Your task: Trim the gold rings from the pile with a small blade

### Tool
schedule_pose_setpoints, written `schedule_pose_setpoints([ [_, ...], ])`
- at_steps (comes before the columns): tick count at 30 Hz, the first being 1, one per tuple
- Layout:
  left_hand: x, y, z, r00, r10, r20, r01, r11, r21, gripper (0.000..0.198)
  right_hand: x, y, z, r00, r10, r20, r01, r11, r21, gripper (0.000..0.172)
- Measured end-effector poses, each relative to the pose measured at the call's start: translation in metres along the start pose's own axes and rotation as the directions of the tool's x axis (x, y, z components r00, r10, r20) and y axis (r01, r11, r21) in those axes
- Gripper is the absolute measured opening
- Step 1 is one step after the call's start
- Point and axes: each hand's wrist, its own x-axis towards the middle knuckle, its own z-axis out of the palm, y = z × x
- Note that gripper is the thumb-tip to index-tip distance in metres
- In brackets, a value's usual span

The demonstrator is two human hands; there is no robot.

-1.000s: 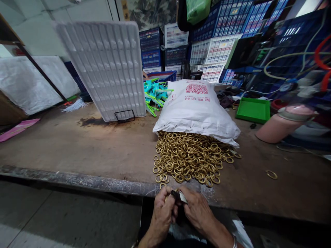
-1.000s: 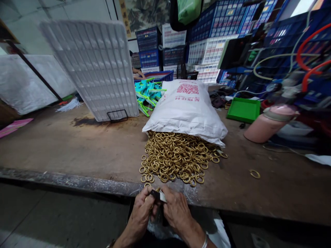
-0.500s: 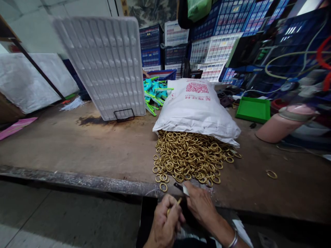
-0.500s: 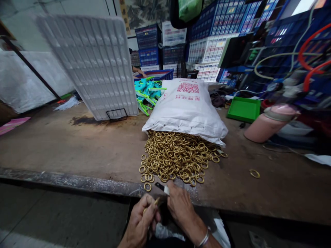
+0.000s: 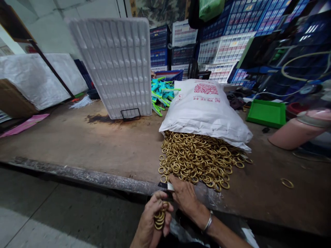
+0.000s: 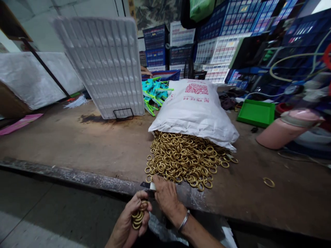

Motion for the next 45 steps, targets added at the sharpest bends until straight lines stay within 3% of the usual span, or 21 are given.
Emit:
schedule_pose_setpoints([
  [5, 0.003, 0.003, -0.013, 1.0, -0.025, -0.019, 0.021, 0.989, -0.143, 0.022, 0.005, -0.001, -0.004, 1.0, 0.018, -0.01, -0.017, 0.999, 0.035, 0.035],
  [9, 0.011, 0.005, -0.015, 0.997, -0.007, -0.082, -0.007, 0.987, -0.159, 0.02, 0.003, 0.008, -0.011, 0.998, 0.052, -0.038, -0.042, 0.972, 0.231, 0.024],
  [11, 0.016, 0.007, -0.011, 0.996, 0.014, -0.086, -0.023, 0.993, -0.112, 0.02, 0.0, 0.012, -0.018, 0.996, 0.088, -0.006, -0.078, 0.906, 0.417, 0.014],
  [16, 0.03, 0.007, 0.005, 0.999, 0.039, -0.016, -0.039, 0.999, -0.004, 0.022, -0.014, 0.015, -0.037, 0.986, 0.116, 0.119, -0.166, 0.661, 0.731, 0.033],
  [21, 0.036, -0.002, 0.016, 1.0, 0.017, 0.004, -0.018, 0.998, 0.06, 0.029, -0.025, 0.02, -0.041, 0.988, 0.091, 0.125, -0.155, 0.581, 0.799, 0.029],
  [26, 0.034, -0.011, 0.025, 0.994, 0.059, 0.091, -0.079, 0.969, 0.234, 0.033, -0.027, 0.023, -0.037, 0.986, 0.089, 0.144, -0.169, 0.493, 0.853, 0.028],
  [31, 0.035, -0.016, 0.032, 0.982, 0.19, 0.021, -0.172, 0.835, 0.522, 0.036, -0.028, 0.028, -0.025, 0.949, 0.177, 0.262, -0.313, 0.401, 0.861, 0.038],
  [34, 0.035, -0.019, 0.034, 0.984, 0.179, 0.023, -0.158, 0.797, 0.583, 0.035, -0.028, 0.033, -0.022, 0.942, 0.211, 0.26, -0.326, 0.407, 0.853, 0.037],
  [39, 0.039, -0.026, 0.033, 0.996, 0.091, 0.019, -0.088, 0.847, 0.524, 0.034, -0.027, 0.037, -0.031, 0.967, 0.223, 0.12, -0.221, 0.513, 0.83, 0.024],
  [45, 0.043, -0.026, 0.038, 0.995, 0.099, -0.008, -0.08, 0.847, 0.525, 0.035, -0.027, 0.037, -0.037, 0.965, 0.257, 0.055, -0.21, 0.63, 0.748, 0.019],
])
